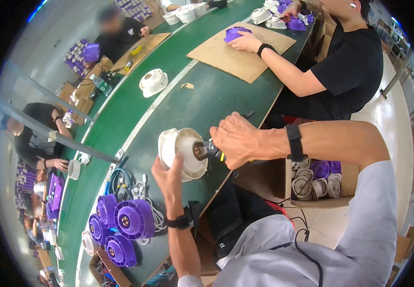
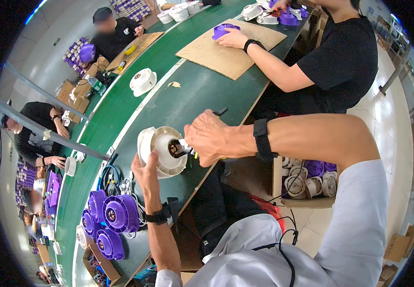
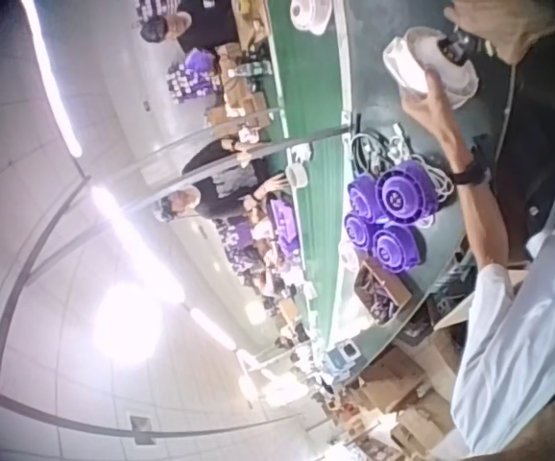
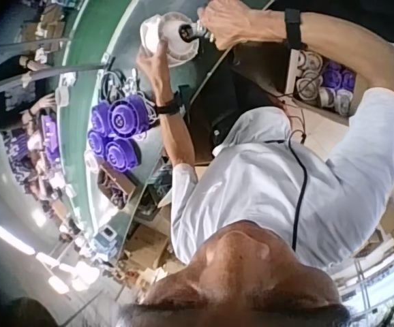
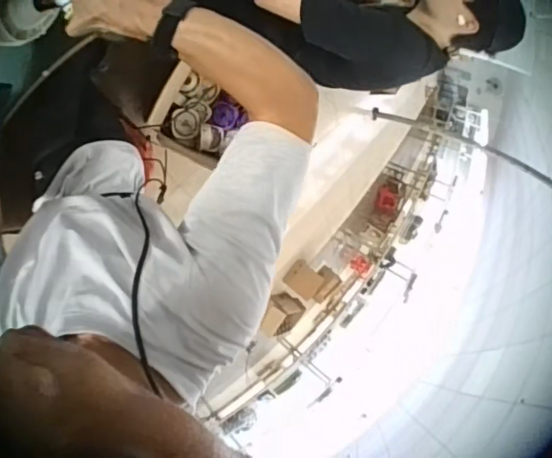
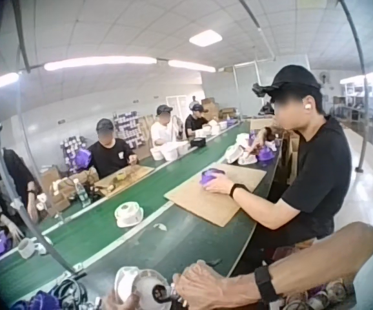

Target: Assembling electronic or mechanical components into white and purple plastic housings using pliers on an industrial assembly line.

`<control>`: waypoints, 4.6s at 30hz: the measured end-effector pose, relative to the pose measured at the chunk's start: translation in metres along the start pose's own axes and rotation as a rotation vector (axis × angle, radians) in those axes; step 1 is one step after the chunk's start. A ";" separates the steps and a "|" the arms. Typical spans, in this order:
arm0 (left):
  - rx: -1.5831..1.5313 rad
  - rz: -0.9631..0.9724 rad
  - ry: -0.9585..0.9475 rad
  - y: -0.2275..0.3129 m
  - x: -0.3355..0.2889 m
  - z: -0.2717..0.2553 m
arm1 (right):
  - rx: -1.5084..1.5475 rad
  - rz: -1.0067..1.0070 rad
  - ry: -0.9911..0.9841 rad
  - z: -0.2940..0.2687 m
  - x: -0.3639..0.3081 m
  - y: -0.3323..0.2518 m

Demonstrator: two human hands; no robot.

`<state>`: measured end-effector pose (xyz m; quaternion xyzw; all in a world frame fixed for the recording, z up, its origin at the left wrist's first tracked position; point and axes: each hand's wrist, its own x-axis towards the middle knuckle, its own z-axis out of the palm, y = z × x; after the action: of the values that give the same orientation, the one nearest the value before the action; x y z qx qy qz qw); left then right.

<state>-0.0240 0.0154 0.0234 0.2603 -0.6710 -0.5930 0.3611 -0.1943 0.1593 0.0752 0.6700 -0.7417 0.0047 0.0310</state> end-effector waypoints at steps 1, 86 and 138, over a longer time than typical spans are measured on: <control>0.034 -0.014 0.011 0.004 0.000 0.004 | -0.067 -0.045 0.029 0.000 0.000 0.001; -0.584 -0.121 0.004 -0.051 0.033 -0.032 | 1.640 0.457 0.421 0.108 0.008 0.041; -0.432 0.036 0.105 -0.061 0.018 -0.016 | -0.046 0.239 0.014 -0.014 0.022 -0.018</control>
<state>-0.0272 -0.0183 -0.0326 0.1956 -0.5133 -0.7019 0.4535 -0.1776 0.1365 0.0895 0.5757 -0.8161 -0.0041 0.0509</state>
